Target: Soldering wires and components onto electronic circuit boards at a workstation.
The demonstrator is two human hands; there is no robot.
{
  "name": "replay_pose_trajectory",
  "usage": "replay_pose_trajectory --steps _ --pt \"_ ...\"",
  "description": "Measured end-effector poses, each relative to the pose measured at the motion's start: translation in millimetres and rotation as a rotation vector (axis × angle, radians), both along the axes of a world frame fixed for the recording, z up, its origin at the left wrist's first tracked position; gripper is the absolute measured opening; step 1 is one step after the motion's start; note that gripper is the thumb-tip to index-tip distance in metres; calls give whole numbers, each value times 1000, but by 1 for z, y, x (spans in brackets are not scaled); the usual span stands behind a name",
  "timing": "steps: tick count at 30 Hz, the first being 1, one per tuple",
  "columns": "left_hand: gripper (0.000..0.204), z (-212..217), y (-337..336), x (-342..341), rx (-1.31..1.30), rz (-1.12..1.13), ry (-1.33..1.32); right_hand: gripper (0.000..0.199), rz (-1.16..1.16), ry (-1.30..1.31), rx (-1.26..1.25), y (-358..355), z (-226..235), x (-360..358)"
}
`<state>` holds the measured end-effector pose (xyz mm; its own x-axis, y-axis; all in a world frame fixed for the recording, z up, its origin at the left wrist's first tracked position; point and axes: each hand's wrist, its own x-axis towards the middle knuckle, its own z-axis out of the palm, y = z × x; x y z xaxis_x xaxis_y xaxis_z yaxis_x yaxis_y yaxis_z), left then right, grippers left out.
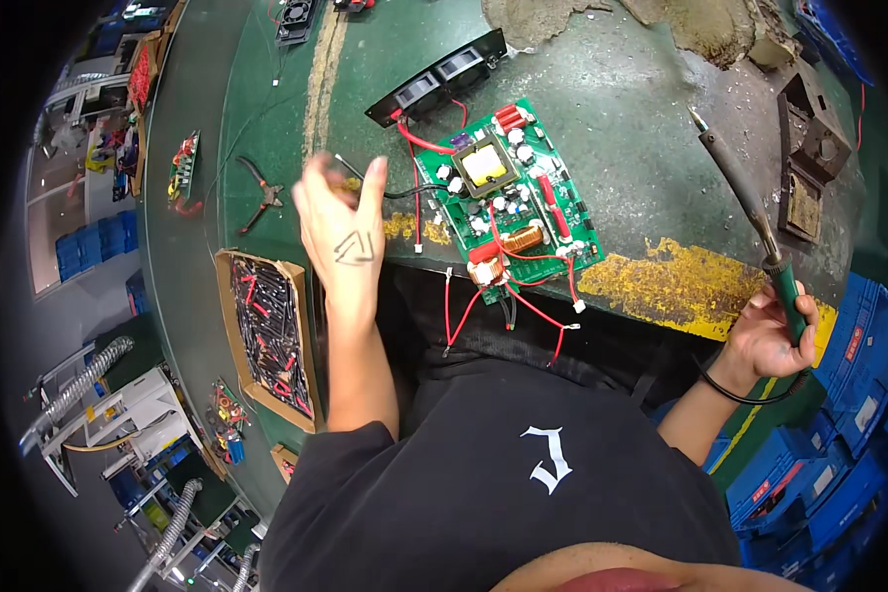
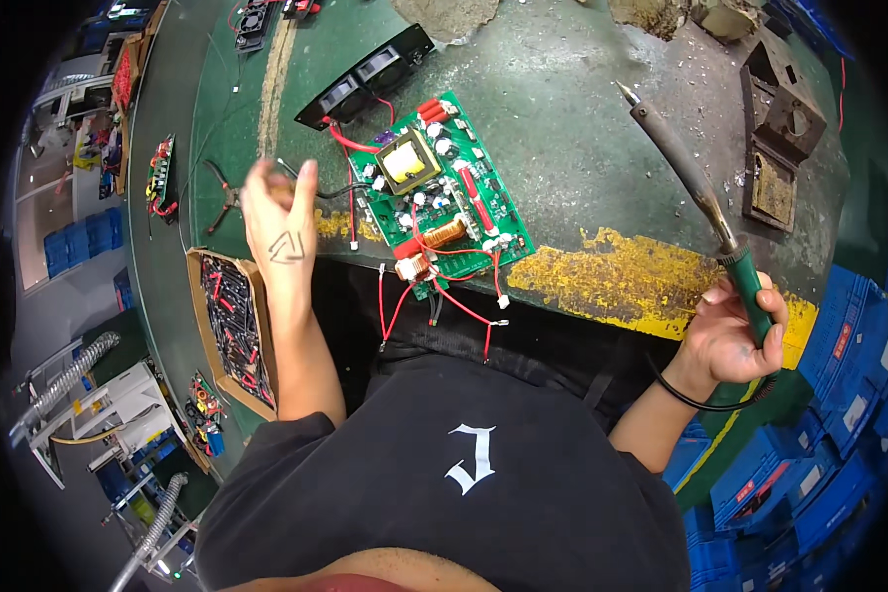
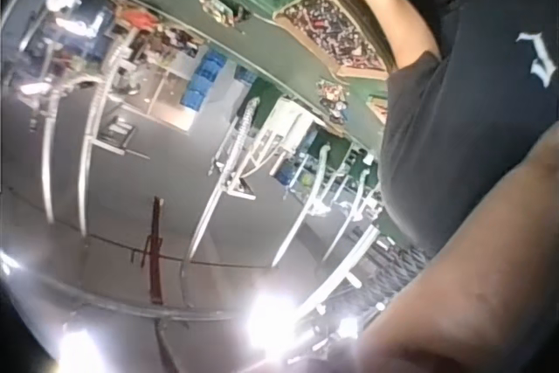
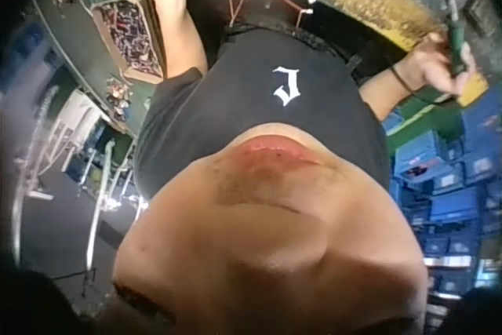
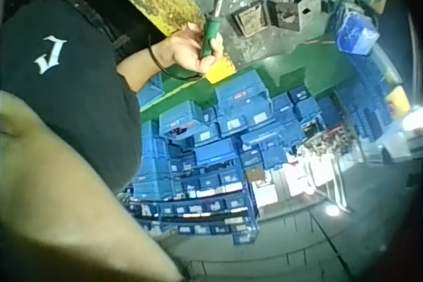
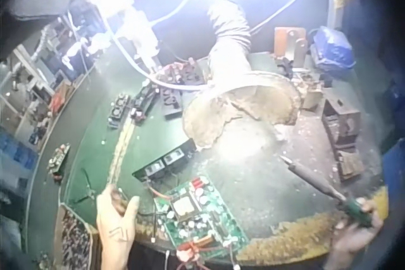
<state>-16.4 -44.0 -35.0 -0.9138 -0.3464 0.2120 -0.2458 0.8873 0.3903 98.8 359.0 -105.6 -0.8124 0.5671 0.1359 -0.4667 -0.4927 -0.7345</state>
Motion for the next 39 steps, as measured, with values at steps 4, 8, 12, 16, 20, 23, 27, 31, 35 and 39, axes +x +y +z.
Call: replay_pose_trajectory --steps 4,8,12,16,20,23,27,31,35,39 --pt "78 27 35 -35 -380 -390 441 43 -88 -36 -9 -4 5 -3" --pt "49 11 34 -74 -325 -732 189 43 -91 -43 16 -9 2 -4" --pt "31 -8 33 -92 90 -761 68 41 -30 -8 41 -3 -2 -1" --pt "29 -8 42 -105 -107 -946 274 41 -5 1 82 -2 0 -3" --pt "31 -6 69 -117 -157 -1039 360 42 -18 -21 78 0 0 -2" --pt "39 4 70 -107 -265 -1003 358 41 -22 -43 50 -1 -2 -4" --pt "48 24 40 -81 -273 -732 518 39 79 -1 -79 0 -9 -1" --pt "29 30 -35 -64 -347 -575 459 41 12 15 -68 23 -12 12" --pt "21 54 -155 -23 -491 -292 166 43 -35 -39 -79 29 -20 13" --pt "46 45 -342 6 -641 227 56 42 -67 -65 -46 32 -22 10"
